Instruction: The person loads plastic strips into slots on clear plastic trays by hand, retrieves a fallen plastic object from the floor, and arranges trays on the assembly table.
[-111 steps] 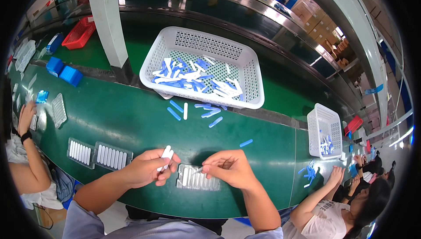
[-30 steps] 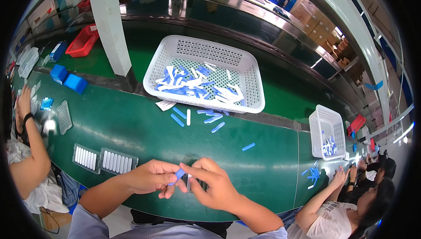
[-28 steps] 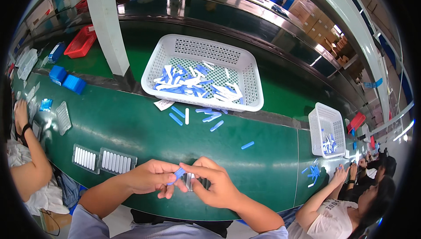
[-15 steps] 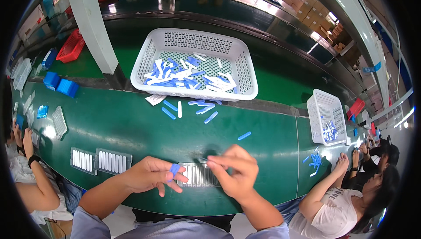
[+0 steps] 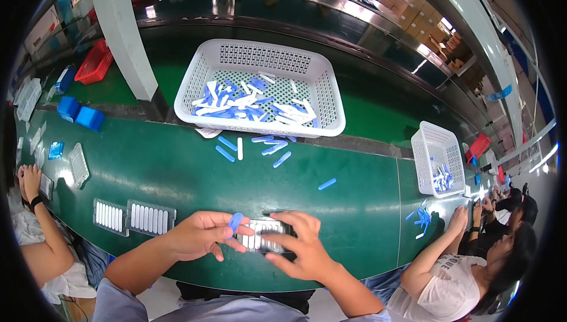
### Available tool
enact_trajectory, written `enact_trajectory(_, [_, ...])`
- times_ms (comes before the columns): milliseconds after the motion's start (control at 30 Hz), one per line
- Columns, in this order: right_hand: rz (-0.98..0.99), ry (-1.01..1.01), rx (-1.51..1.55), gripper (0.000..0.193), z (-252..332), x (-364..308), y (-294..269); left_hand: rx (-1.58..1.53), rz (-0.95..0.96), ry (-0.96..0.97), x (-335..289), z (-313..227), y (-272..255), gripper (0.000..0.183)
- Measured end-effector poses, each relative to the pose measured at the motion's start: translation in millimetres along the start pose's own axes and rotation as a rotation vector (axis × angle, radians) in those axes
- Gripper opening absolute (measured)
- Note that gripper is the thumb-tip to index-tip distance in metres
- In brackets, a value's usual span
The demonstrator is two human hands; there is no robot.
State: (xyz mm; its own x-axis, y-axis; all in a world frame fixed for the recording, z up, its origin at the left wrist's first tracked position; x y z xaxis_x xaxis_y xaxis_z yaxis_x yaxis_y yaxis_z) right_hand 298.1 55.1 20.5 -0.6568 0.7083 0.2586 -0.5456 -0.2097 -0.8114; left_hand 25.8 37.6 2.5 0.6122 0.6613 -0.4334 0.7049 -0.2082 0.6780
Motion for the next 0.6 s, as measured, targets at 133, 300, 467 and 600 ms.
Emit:
enact_trajectory(133, [-0.216,0.083,0.064,0.031,6.2,21.7,-3.7,-0.033,0.055,-0.006,1.1,0.9,6.0,0.044])
enact_trajectory(300, [-0.138,0.105,0.368,0.019,13.1,37.2,8.2,0.093,0.128,-0.059,2.3,10.1,7.8,0.042])
enact_trajectory(467, [-0.408,0.131,0.259,0.015,-7.4,22.8,-6.2,0.108,0.019,0.035,0.7,10.1,0.3,0.042])
enact_trajectory(600, [-0.155,-0.173,-0.312,0.018,5.4,-2.3,3.1,0.072,-0.089,0.134,2.6,7.6,2.5,0.041])
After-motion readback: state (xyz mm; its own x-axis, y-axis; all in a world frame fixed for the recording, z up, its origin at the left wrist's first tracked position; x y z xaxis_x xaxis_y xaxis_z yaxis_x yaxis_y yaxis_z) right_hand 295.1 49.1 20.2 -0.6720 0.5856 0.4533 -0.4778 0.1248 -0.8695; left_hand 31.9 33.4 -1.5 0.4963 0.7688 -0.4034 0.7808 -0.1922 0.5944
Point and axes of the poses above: each hand's wrist, its own x-axis towards the middle knuckle, its own y-axis out of the palm, z = x × y, the point moved 1 cm from there along x, towards the middle knuckle, and after that the axes turned 5 degrees about -x, right-handed, at the moved point
